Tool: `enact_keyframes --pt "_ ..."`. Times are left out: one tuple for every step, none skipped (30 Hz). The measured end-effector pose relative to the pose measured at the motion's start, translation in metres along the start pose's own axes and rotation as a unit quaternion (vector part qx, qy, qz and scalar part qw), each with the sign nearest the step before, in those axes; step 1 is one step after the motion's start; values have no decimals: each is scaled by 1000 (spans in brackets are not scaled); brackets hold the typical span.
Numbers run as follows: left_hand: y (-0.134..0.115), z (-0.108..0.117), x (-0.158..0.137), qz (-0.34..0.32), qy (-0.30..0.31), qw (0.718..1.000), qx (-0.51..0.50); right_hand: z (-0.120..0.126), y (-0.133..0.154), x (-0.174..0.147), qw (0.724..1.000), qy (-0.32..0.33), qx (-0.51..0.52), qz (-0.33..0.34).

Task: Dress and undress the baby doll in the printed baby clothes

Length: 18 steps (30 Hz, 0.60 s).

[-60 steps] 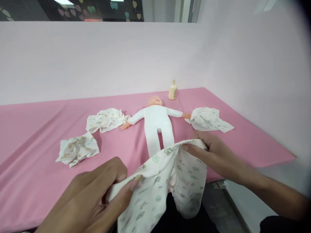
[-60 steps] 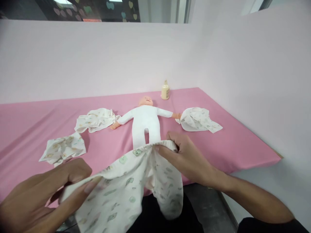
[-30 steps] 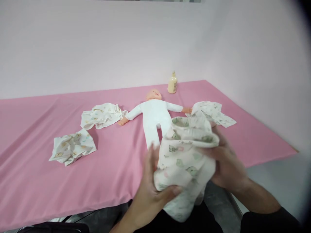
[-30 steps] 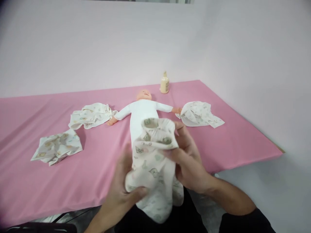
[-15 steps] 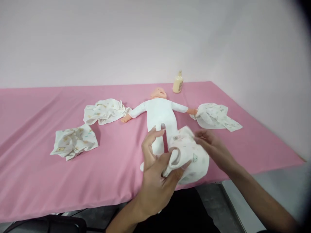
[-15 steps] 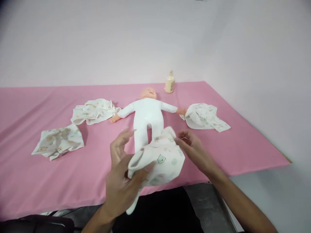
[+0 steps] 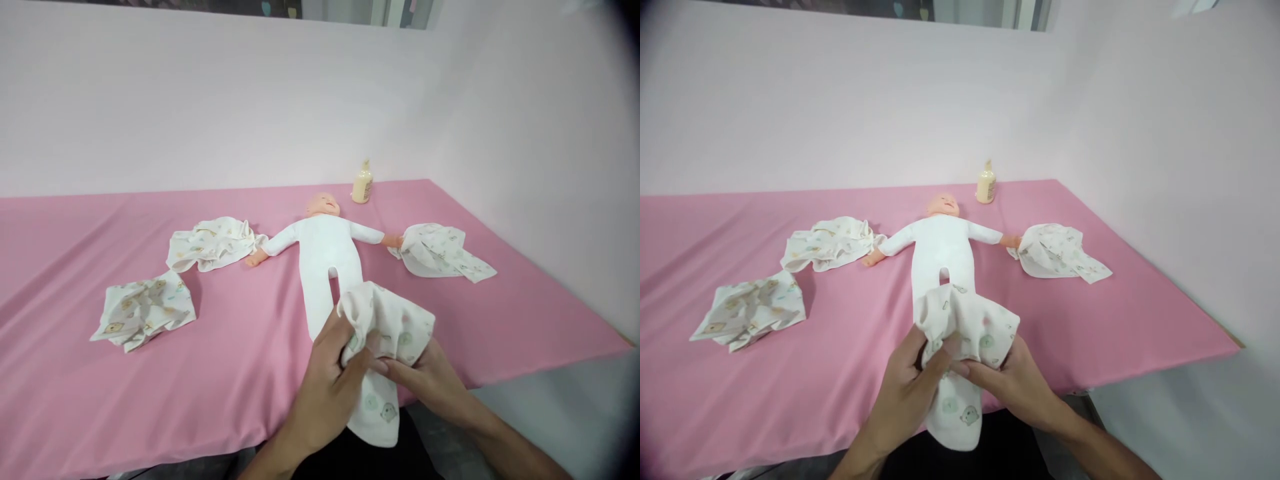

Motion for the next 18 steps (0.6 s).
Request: enact_keyframes --pt "-1 1 2 10 10 1000 0 0 -1 3 1000 4 5 -12" --pt "-2 2 4 17 21 1000 -2 0 -1 6 1000 13 10 -21" --pt "-4 3 6 21 30 999 -5 1 -1 7 999 22 15 -29" --pt "-6 3 8 26 40 999 -11 3 0 7 999 28 21 -39" --pt "-6 2 9 32 53 998 -18 6 0 7 998 29 27 -53" --pt "-5 1 9 39 67 997 -24 11 0 6 996 22 34 -74" --pt "-3 1 8 46 77 996 -27 18 0 5 994 4 41 -100" --pt "1 2 7 53 79 995 -25 28 1 5 991 -23 47 -124" --pt "6 5 5 58 76 995 -20 39 5 5 987 -58 53 -139" --pt "12 9 3 63 62 996 -11 52 10 8 984 -97 58 -138" --pt "18 16 0 70 38 997 -1 67 18 13 981 -138 64 -120" --pt "25 24 -4 77 11 997 8 82 28 21 979 -169 70 -87" --pt "31 32 -8 85 -17 996 18 99 38 31 975 -202 75 -47" --pt "37 40 -13 94 -44 994 26 118 46 42 967 -241 76 -17" --pt "42 47 -17 102 -66 992 33 135 51 55 962 -266 63 -4" --pt "46 53 -22 113 -89 989 37 153 57 70 956 -286 62 13" --pt "50 59 -27 123 -113 985 37 170 64 87 953 -291 72 47" --pt "54 63 -31 132 -134 982 35 187 71 105 949 -295 76 84"
Point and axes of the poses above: each hand's wrist, its own x-axis towards the middle knuckle, its own z-axis out of the back of the hand, y = z × x, the point moved 7 cm from there along x, towards the middle knuckle, and after that the axes turned 1 degree about x, right-handed, at the moved point
